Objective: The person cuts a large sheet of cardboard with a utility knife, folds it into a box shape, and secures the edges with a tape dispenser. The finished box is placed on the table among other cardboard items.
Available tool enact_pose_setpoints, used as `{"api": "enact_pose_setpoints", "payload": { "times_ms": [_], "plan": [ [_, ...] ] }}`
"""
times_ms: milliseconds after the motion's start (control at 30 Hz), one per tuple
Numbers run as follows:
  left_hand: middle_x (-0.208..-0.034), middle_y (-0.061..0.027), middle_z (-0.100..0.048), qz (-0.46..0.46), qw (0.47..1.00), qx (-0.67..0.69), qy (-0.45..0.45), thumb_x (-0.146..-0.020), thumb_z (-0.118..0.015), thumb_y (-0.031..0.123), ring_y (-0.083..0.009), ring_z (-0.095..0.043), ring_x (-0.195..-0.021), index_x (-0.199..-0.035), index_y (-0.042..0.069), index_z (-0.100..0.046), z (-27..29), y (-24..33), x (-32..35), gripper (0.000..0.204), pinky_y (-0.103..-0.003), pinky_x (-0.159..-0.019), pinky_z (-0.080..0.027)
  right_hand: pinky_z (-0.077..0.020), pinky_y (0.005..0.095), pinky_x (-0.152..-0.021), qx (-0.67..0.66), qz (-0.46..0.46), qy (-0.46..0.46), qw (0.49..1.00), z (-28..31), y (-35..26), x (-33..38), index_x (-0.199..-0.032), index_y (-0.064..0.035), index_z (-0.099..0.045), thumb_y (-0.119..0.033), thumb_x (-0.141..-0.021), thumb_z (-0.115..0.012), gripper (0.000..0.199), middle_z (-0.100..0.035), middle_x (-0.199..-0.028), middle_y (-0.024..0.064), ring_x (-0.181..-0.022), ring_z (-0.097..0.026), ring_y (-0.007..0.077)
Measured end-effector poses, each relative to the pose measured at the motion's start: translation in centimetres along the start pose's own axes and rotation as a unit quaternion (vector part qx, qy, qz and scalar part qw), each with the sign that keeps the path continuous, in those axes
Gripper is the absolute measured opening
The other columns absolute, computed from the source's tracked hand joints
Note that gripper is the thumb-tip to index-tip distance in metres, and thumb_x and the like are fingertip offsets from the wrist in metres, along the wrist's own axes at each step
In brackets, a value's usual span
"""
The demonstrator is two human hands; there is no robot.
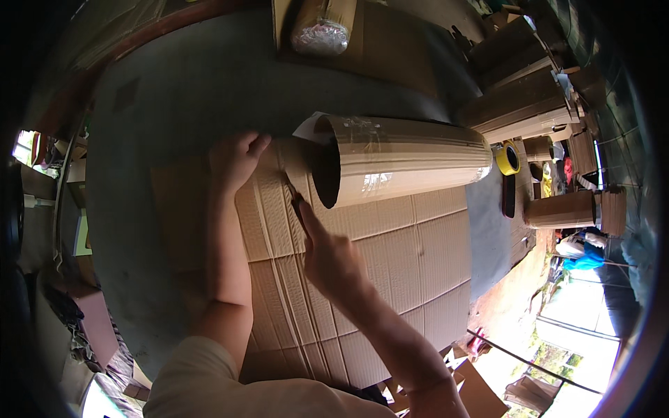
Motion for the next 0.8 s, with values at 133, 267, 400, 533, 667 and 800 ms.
{"api": "enact_pose_setpoints", "payload": {
  "times_ms": [133, 267, 400, 533, 667, 800],
  "plan": [
    [-0.059, -0.0096, -0.056, 0.022, 1.000, -0.017, -0.012, -0.085, -0.052, 0.039, -0.0297, -0.056, -0.055, -0.063, 0.009, -0.057, -0.2, 0.7, 0.0, 0.037, -0.039, -0.049, -0.043, -0.0492, 0.0471, -0.044, 0.044, -0.056, -0.021, 0.997, 0.2, -0.3, 1.1, -0.136, -0.0107, -0.028, -0.011, -0.085, -0.047, 0.055, -0.056, -0.055, 0.0198, -0.049, -0.060, 0.0349],
    [-0.060, -0.0101, -0.058, 0.048, 0.992, -0.072, -0.087, -0.084, -0.052, 0.043, -0.0305, -0.058, -0.058, -0.066, 0.008, -0.059, 0.5, 1.4, -0.9, 0.040, -0.039, -0.052, -0.046, -0.0505, 0.0486, -0.050, 0.041, -0.075, -0.031, 0.996, 0.5, 0.0, 1.3, -0.134, -0.0130, -0.035, -0.013, -0.085, -0.046, 0.050, -0.058, -0.058, 0.0221, -0.054, -0.061, 0.0362],
    [-0.067, -0.0114, -0.061, 0.027, 0.978, -0.119, -0.171, -0.082, -0.052, 0.050, -0.0310, -0.061, -0.066, -0.070, 0.007, -0.062, 0.8, 1.6, -2.1, 0.045, -0.040, -0.059, -0.048, -0.0511, 0.0443, -0.052, 0.015, -0.061, 0.016, 0.998, 0.8, 0.5, 0.6, -0.127, -0.0110, -0.044, -0.011, -0.085, -0.050, 0.043, -0.061, -0.067, 0.0226, -0.060, -0.063, 0.0360],
    [-0.072, -0.0142, -0.062, -0.033, 0.970, -0.171, -0.170, -0.081, -0.051, 0.054, -0.0328, -0.061, -0.071, -0.079, 0.005, -0.062, 3.1, 3.3, -2.7, 0.050, -0.040, -0.063, -0.048, -0.0505, 0.0437, -0.052, 0.020, -0.053, 0.045, 0.997, 1.5, 0.2, -0.6, -0.124, -0.0089, -0.047, -0.010, -0.084, -0.052, 0.040, -0.061, -0.070, 0.0232, -0.063, -0.062, 0.0367],
    [-0.076, -0.0152, -0.062, -0.013, 0.977, -0.144, -0.154, -0.081, -0.050, 0.054, -0.0331, -0.061, -0.073, -0.079, 0.006, -0.062, 3.4, 3.1, -3.3, 0.050, -0.041, -0.064, -0.048, -0.0503, 0.0467, -0.052, 0.021, -0.080, -0.025, 0.996, 2.1, -0.5, 2.3, -0.132, -0.0156, -0.036, -0.013, -0.087, -0.046, 0.047, -0.060, -0.067, 0.0218, -0.061, -0.063, 0.0361],
    [-0.077, -0.0157, -0.063, -0.038, 0.973, -0.169, -0.150, -0.082, -0.049, 0.054, -0.0333, -0.061, -0.076, -0.078, 0.006, -0.062, 3.9, 3.8, -4.1, 0.050, -0.042, -0.065, -0.047, -0.0509, 0.0460, -0.054, 0.058, -0.086, -0.049, 0.993, 2.6, -1.4, 3.0, -0.137, -0.0166, -0.028, -0.014, -0.088, -0.040, 0.050, -0.061, -0.067, 0.0188, -0.062, -0.063, 0.0329]
  ]
}}
Point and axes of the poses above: each hand's wrist, its own x-axis away from the middle knuckle, its own z-axis out of the back of the hand, y = z × x, the point moved 1 cm from there along -x, towards the middle knuckle
